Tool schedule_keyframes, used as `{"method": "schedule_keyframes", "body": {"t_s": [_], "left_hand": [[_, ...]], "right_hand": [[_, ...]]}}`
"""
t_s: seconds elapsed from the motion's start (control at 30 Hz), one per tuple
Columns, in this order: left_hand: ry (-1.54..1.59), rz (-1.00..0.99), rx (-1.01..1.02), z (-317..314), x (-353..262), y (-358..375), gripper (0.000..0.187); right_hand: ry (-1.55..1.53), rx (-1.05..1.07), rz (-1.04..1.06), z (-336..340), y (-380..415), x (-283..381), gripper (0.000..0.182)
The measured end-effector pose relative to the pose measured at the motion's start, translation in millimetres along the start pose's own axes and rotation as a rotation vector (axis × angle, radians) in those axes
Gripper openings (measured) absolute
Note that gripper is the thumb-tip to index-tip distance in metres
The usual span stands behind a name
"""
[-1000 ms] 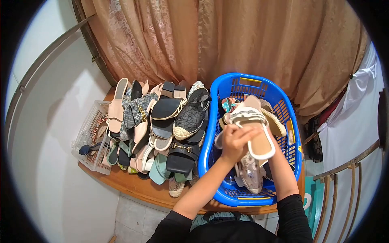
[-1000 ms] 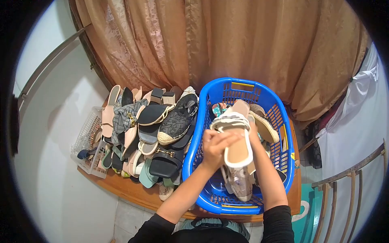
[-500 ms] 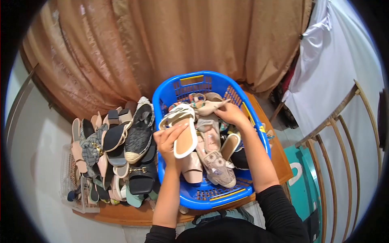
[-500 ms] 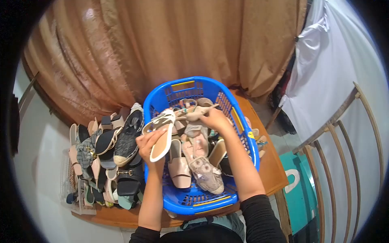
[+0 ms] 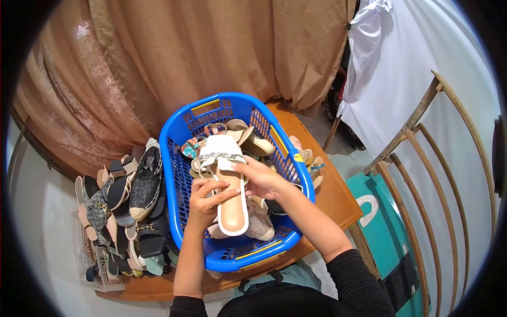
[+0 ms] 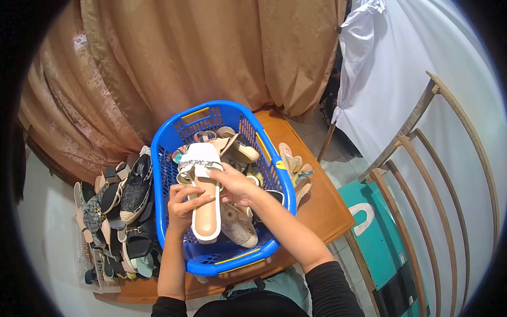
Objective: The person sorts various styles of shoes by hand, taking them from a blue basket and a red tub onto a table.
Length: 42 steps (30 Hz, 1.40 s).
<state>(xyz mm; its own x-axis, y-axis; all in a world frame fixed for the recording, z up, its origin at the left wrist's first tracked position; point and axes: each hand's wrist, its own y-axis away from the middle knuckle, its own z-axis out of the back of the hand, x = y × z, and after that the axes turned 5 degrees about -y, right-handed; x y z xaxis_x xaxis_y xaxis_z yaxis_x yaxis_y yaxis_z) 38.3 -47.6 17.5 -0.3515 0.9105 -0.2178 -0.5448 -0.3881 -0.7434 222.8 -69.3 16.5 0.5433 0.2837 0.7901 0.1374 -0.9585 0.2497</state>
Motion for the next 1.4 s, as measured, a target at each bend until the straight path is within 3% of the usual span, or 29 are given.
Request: {"method": "schedule_keyframes", "body": {"t_s": [0.07, 0.13, 0.23, 0.3, 0.33, 0.4, 0.43, 0.47, 0.53, 0.67, 0.93, 1.07, 1.17, 1.3, 1.37, 1.4], "left_hand": [[0.096, 0.006, 0.077, -6, -4, -4, 0.037], [0.172, 0.173, 0.147, -9, 0, 3, 0.04], [0.04, 0.244, 0.038, -8, 12, 2, 0.035], [-0.072, 0.327, -0.067, -11, 17, 2, 0.023], [-0.089, 0.351, -0.074, -12, 24, 6, 0.029], [-0.158, 0.425, -0.081, -15, 30, 10, 0.045], [-0.112, 0.448, -0.053, -16, 36, 13, 0.059], [-0.126, 0.482, -0.051, -17, 40, 16, 0.062], [0.362, 0.729, -0.226, -25, 36, 16, 0.059], [0.567, 0.904, -0.081, -22, 64, 42, 0.044], [0.601, 1.013, -0.347, -3, 77, 47, 0.031], [0.517, 1.042, -0.369, -6, 67, 41, 0.044], [0.493, 1.018, -0.458, -7, 77, 45, 0.049], [0.381, 1.059, -0.639, -3, 87, 53, 0.045], [0.273, 1.077, -0.669, 0, 99, 65, 0.041], [0.204, 1.055, -0.688, 0, 103, 68, 0.039]], "right_hand": [[-0.001, -0.097, 0.066, 15, -11, -18, 0.043], [-0.106, -0.208, 0.042, 14, -6, -24, 0.045], [0.479, -0.227, 0.452, 47, -42, -74, 0.044], [0.691, -0.209, 0.413, 32, -21, -62, 0.059], [0.824, -0.218, 0.473, 29, -22, -68, 0.059], [0.733, -0.035, 0.548, 27, -22, -71, 0.055], [0.674, -0.007, 0.516, 24, -21, -71, 0.054], [0.617, 0.024, 0.484, 21, -20, -70, 0.052], [0.609, 0.019, 0.509, 21, -20, -71, 0.051], [0.636, 0.042, 0.478, 20, -20, -73, 0.051], [0.857, 0.096, 0.409, 20, -13, -73, 0.055], [0.865, 0.057, 0.49, 19, -15, -74, 0.045], [0.861, -0.048, 0.422, 23, -14, -60, 0.038], [0.878, -0.223, 0.422, 37, -42, -69, 0.044], [1.003, -0.193, 0.432, 38, -50, -67, 0.048], [1.156, -0.143, 0.338, 35, -49, -60, 0.05]]}}
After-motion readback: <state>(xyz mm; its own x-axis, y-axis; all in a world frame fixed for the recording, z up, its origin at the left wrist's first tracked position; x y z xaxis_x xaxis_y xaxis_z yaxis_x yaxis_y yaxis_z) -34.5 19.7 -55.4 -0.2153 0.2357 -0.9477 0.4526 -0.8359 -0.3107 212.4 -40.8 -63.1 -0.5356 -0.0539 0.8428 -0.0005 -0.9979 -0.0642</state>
